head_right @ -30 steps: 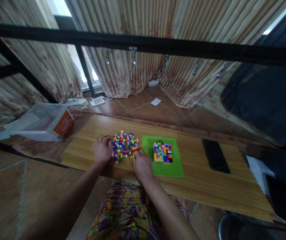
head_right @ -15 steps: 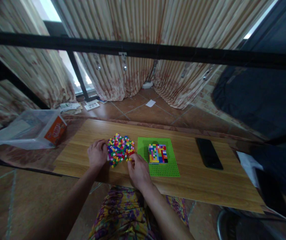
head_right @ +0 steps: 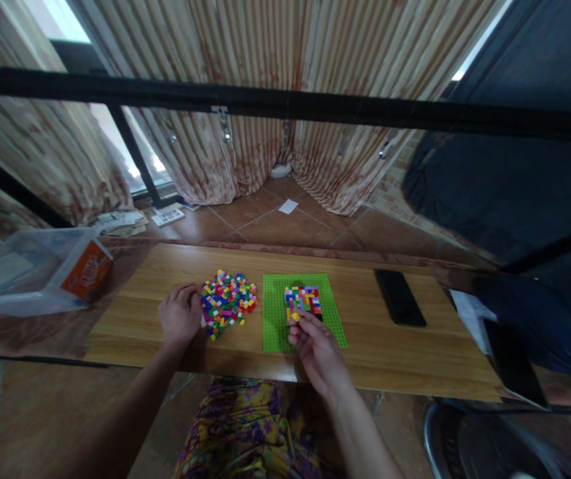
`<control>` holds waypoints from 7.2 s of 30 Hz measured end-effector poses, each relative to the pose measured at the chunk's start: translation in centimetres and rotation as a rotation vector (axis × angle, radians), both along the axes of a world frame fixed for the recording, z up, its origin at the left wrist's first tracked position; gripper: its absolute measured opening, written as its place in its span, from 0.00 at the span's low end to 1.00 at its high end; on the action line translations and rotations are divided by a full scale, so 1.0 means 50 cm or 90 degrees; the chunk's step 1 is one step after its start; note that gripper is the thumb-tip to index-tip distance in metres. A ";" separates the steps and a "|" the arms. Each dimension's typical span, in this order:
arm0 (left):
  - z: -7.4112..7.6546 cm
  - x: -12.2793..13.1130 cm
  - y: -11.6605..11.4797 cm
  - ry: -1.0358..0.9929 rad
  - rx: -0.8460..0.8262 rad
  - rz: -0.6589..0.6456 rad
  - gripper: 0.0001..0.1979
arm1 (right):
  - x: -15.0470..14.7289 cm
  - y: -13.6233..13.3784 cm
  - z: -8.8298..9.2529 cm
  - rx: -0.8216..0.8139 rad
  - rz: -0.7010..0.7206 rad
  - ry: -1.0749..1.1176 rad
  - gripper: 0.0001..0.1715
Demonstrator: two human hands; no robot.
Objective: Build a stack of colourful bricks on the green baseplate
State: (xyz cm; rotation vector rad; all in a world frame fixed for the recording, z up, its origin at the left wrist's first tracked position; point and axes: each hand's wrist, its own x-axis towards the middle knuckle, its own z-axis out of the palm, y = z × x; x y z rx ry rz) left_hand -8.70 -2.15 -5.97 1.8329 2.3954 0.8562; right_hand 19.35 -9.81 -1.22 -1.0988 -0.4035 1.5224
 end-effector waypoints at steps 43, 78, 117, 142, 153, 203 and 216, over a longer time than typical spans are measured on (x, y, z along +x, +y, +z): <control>-0.005 -0.006 0.005 -0.010 0.009 0.000 0.14 | 0.104 0.150 -0.091 0.156 -0.084 -0.463 0.19; -0.002 0.001 0.002 0.001 0.004 0.011 0.14 | 0.014 0.038 -0.049 0.238 -0.173 -0.566 0.14; -0.007 -0.004 0.005 -0.003 0.002 0.002 0.14 | 0.072 0.065 -0.072 0.249 -0.062 -1.265 0.22; 0.000 0.005 -0.003 -0.009 -0.010 0.013 0.14 | -0.140 0.008 -0.079 0.451 0.143 -0.998 0.13; 0.002 0.006 -0.004 -0.029 -0.012 0.015 0.14 | -0.175 0.051 -0.108 0.422 0.168 -1.087 0.13; -0.002 0.000 0.003 -0.005 0.016 0.003 0.14 | 0.074 0.142 -0.092 0.124 -0.130 -0.529 0.18; -0.011 -0.002 0.004 -0.001 0.025 0.001 0.14 | 0.063 0.147 -0.095 0.114 -0.149 -0.451 0.20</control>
